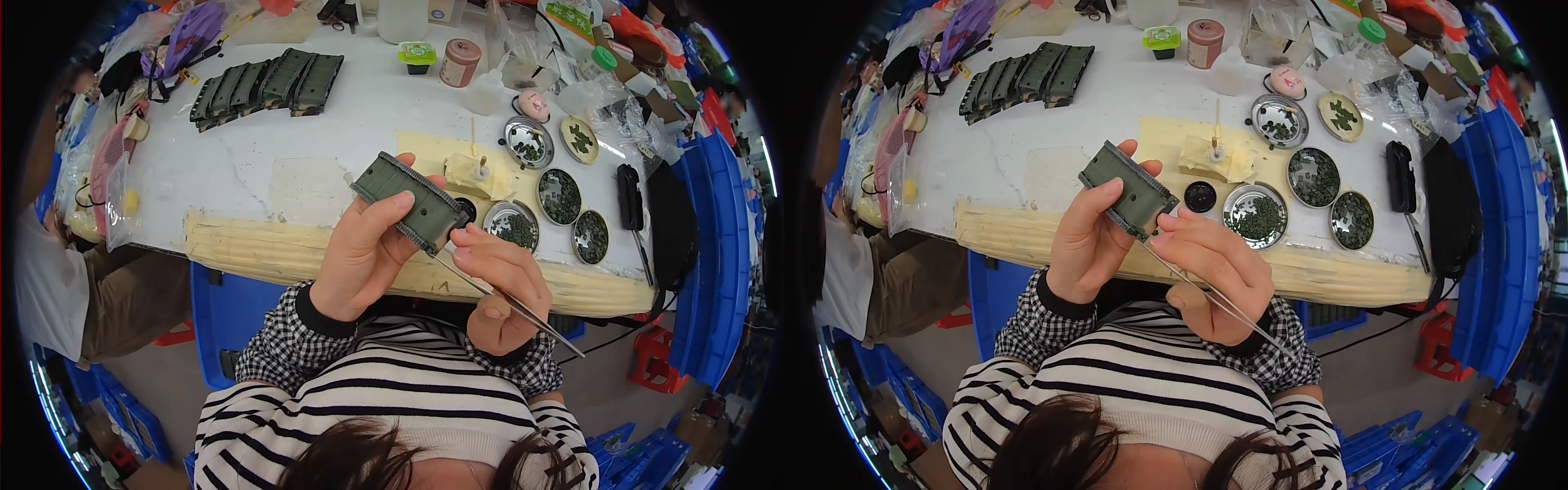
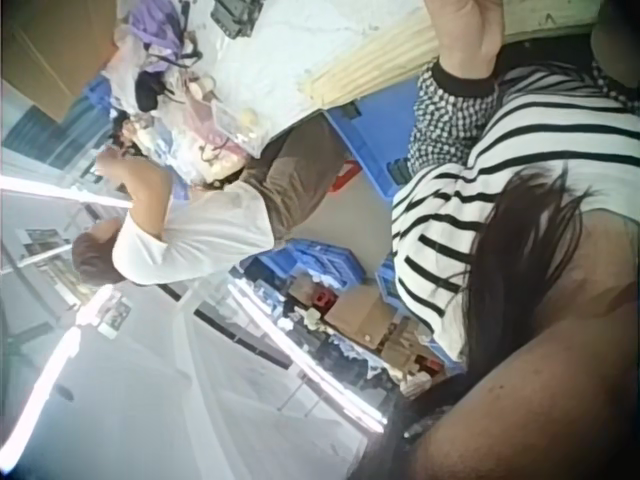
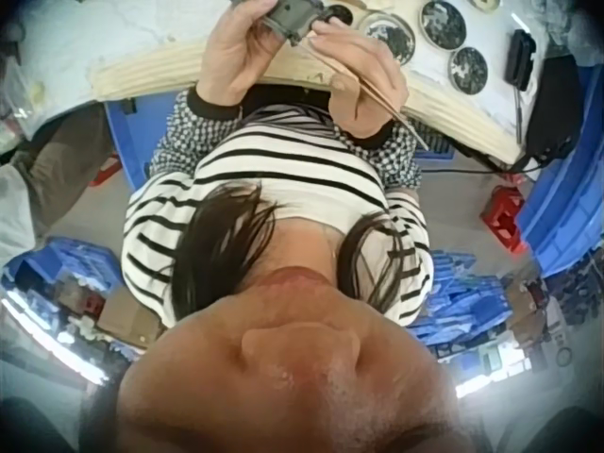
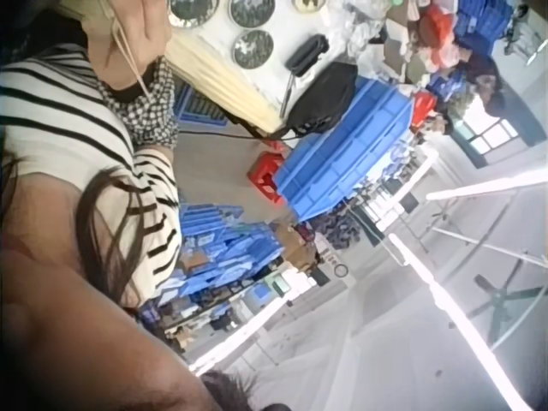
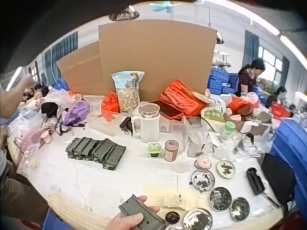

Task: Assembling and detailing small green toy tank models at a workbench using a fine tool.

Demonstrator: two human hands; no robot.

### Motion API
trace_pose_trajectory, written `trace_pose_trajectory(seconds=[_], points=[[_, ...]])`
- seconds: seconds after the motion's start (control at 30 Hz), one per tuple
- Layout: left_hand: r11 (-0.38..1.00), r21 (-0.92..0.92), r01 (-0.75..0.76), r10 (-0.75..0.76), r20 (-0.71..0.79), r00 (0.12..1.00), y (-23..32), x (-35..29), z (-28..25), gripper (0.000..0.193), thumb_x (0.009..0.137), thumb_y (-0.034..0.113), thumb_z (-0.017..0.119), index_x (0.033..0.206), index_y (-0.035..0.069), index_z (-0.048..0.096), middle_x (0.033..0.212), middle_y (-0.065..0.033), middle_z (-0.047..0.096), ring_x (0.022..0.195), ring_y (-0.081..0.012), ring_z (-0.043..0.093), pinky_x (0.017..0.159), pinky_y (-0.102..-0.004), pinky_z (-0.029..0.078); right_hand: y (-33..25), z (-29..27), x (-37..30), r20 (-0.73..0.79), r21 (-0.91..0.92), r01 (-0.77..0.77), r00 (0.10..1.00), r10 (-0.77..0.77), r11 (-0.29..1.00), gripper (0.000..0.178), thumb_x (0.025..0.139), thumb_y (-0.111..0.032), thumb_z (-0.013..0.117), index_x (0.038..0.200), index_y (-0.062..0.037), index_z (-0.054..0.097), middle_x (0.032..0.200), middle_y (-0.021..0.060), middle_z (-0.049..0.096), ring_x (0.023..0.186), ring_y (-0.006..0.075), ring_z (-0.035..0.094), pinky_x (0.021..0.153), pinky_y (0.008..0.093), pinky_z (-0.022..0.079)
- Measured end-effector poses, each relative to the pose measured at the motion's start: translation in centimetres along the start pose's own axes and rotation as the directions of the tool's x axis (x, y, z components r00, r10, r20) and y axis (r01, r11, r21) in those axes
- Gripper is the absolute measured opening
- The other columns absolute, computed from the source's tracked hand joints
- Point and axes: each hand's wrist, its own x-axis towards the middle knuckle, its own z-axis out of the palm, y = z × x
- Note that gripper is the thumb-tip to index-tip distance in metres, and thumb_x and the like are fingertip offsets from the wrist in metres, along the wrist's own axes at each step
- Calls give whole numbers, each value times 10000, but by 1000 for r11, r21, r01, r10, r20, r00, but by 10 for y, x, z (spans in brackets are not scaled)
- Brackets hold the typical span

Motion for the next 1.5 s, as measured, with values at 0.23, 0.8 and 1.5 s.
trace_pose_trajectory(seconds=[0.23, 0.8, 1.5], points=[[956, -292, 0, 7, 24, 1000, 9, 5, -9, 583, 948, 423, 531, 1372, 49, 389, 1236, -177, 523, 1071, -217, 600, 849, -276, 579, 3, 4, -6, -248, 215, -38, 964, 92, 976, 569, 989, -480, 351, 983, 22, 620, 975, 197, 635, 925, 299, 658, 886, 457, 527], [751, -641, 161, -142, 81, 986, 23, 27, -16, 572, 817, 468, 680, 998, -57, 543, 1042, -156, 537, 862, -211, 656, 776, -237, 608, 1, 7, -3, -189, 137, -25, 981, 51, 990, 534, 1006, -431, 366, 978, 34, 628, 914, 193, 653, 882, 274, 650, 879, 457, 520], [952, -299, 59, -105, -143, 984, 8, 5, 19, 527, 832, 582, 616, 881, 57, 621, 916, -124, 645, 795, -159, 668, 705, -199, 590, -17, -8, 37, 140, -310, 206, 975, -170, 928, 333, 770, 11, 660, 1101, -24, 672, 1084, 111, 621, 1048, 288, 637, 932, 442, 526]])
